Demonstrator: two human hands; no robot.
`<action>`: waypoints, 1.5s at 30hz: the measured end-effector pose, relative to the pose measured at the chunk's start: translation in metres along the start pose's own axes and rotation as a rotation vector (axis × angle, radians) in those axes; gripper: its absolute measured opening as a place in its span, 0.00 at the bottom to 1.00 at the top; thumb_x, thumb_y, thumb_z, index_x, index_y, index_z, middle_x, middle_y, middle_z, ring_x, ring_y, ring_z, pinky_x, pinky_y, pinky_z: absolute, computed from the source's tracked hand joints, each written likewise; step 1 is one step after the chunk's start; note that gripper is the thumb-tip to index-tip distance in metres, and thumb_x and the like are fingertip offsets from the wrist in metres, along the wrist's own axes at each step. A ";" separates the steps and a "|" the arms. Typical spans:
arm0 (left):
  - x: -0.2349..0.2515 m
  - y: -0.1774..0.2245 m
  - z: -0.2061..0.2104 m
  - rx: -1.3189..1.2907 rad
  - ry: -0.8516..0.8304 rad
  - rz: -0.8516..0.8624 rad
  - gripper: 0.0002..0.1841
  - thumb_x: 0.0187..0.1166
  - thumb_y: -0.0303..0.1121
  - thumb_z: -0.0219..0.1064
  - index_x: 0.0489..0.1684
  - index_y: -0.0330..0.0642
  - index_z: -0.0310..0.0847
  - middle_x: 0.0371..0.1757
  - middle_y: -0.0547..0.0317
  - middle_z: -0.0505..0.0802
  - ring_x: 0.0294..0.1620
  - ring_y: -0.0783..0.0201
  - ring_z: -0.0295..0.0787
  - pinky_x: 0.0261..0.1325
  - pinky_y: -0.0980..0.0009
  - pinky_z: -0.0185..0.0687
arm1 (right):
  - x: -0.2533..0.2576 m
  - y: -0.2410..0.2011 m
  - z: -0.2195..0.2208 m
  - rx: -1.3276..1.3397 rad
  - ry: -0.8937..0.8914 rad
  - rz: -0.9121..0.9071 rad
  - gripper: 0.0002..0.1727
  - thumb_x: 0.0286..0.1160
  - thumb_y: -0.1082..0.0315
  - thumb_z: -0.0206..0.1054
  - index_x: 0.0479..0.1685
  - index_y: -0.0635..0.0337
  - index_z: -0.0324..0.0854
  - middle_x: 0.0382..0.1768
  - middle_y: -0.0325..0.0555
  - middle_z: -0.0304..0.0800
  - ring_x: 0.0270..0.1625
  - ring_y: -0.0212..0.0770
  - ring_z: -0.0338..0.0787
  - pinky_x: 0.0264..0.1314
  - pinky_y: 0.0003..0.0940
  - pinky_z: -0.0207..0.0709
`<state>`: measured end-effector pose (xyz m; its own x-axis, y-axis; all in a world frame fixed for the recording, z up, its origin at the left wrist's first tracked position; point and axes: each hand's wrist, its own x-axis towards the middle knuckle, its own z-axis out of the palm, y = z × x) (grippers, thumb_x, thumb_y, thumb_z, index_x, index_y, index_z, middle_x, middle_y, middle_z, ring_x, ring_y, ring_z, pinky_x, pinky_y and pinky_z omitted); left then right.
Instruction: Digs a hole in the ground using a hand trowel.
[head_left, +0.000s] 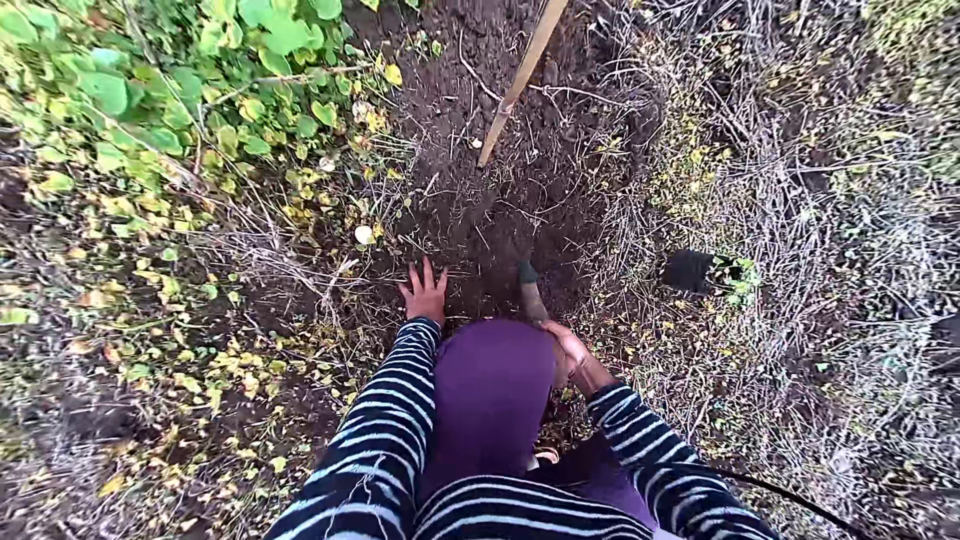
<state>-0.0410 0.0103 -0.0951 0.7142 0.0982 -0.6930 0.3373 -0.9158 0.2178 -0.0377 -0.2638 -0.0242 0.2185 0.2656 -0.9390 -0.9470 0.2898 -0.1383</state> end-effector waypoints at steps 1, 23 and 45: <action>0.003 -0.001 -0.002 0.006 0.005 0.003 0.60 0.50 0.26 0.87 0.94 0.59 0.58 0.98 0.40 0.40 0.95 0.25 0.25 0.81 0.13 0.32 | 0.009 -0.001 -0.016 0.083 -0.081 0.000 0.22 0.91 0.60 0.38 0.40 0.55 0.78 0.22 0.41 0.87 0.22 0.33 0.88 0.25 0.29 0.85; -0.003 0.000 0.000 0.071 0.043 -0.012 0.63 0.48 0.26 0.89 0.96 0.61 0.55 0.98 0.40 0.39 0.95 0.25 0.25 0.82 0.14 0.29 | -0.088 -0.025 0.002 -0.811 0.763 -0.856 0.33 0.77 0.67 0.68 0.77 0.77 0.64 0.45 0.61 0.87 0.41 0.46 0.91 0.51 0.45 0.85; -0.006 -0.002 0.005 -0.013 -0.003 0.009 0.63 0.47 0.26 0.89 0.95 0.63 0.55 0.99 0.44 0.40 0.96 0.27 0.24 0.83 0.15 0.31 | -0.132 0.040 -0.024 -0.993 0.583 -0.199 0.24 0.81 0.54 0.69 0.61 0.67 0.77 0.33 0.53 0.86 0.29 0.47 0.88 0.38 0.50 0.85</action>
<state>-0.0495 0.0094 -0.0950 0.7156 0.0893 -0.6928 0.3388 -0.9117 0.2324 -0.1096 -0.3094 0.0868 0.4871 -0.2404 -0.8396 -0.7323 -0.6364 -0.2426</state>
